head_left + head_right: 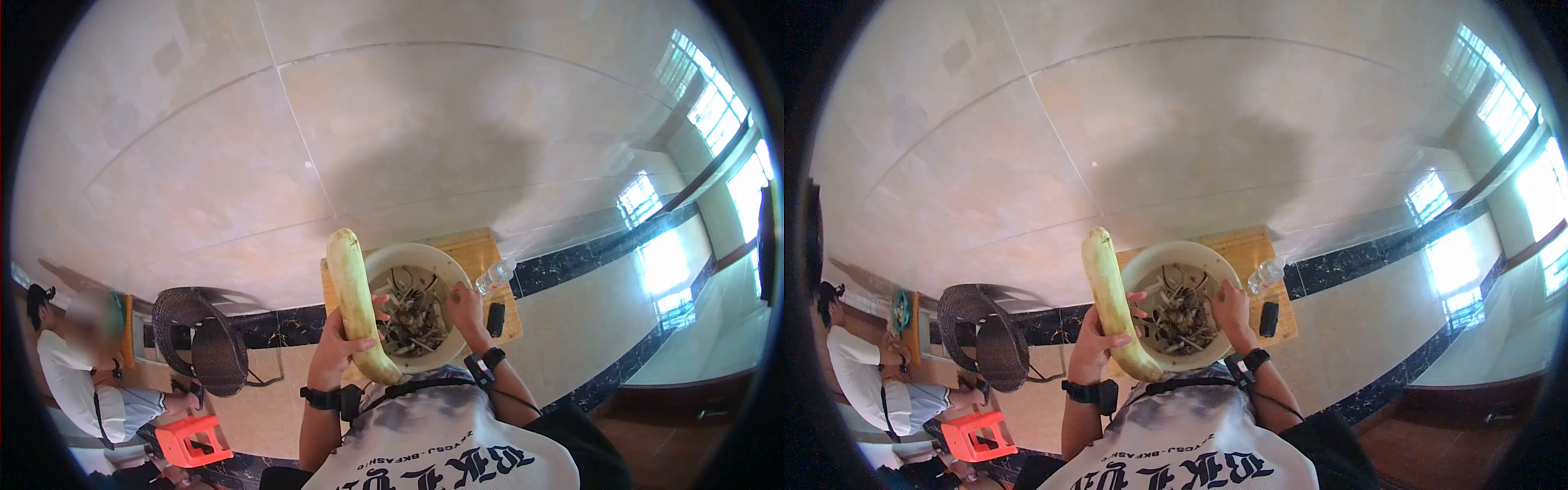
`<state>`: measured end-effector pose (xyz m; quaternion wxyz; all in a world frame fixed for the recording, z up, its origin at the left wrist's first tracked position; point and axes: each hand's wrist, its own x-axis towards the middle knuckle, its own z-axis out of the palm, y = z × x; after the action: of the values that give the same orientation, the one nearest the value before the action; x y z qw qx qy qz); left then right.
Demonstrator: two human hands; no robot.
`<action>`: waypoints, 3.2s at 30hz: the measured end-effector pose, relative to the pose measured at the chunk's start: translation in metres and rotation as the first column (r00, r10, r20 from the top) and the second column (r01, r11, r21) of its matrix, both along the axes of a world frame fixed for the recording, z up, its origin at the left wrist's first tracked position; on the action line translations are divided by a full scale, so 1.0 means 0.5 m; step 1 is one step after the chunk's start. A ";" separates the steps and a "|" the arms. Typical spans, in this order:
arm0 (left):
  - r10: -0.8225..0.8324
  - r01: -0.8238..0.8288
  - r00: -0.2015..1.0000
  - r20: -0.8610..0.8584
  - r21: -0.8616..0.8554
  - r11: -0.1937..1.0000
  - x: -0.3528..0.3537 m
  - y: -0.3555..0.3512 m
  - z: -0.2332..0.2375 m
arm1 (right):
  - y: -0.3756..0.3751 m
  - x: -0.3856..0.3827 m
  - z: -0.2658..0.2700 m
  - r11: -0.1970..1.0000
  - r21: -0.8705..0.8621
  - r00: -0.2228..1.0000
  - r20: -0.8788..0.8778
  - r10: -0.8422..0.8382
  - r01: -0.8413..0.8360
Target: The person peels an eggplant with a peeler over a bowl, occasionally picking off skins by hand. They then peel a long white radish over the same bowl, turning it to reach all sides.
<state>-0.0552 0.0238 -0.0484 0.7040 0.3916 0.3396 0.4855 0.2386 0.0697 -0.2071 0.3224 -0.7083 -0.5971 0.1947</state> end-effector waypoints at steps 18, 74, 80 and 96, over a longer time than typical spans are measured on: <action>-0.023 0.022 0.999 -0.031 -0.024 0.999 -0.010 -0.006 -0.002 | -0.011 0.054 -0.037 0.990 -0.137 0.872 -0.479 -0.103 0.041; 0.084 -0.099 0.966 -0.246 -0.050 0.994 0.041 0.014 -0.019 | 0.054 -0.078 0.298 0.974 0.150 -0.357 -0.931 0.082 -0.167; 0.070 -0.082 0.980 -0.185 -0.055 0.995 0.047 0.017 -0.033 | 0.038 -0.104 0.323 0.964 0.184 -0.362 -0.926 0.106 -0.189; 0.200 -0.202 0.979 -0.033 -0.091 0.975 0.068 0.016 -0.029 | 0.021 -0.127 0.359 0.927 0.300 -0.334 -0.917 0.217 -0.223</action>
<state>-0.0214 0.0318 -0.0626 0.6650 0.3271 0.4082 0.5331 0.1753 0.0804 -0.0278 0.6219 -0.1410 -0.2230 0.7374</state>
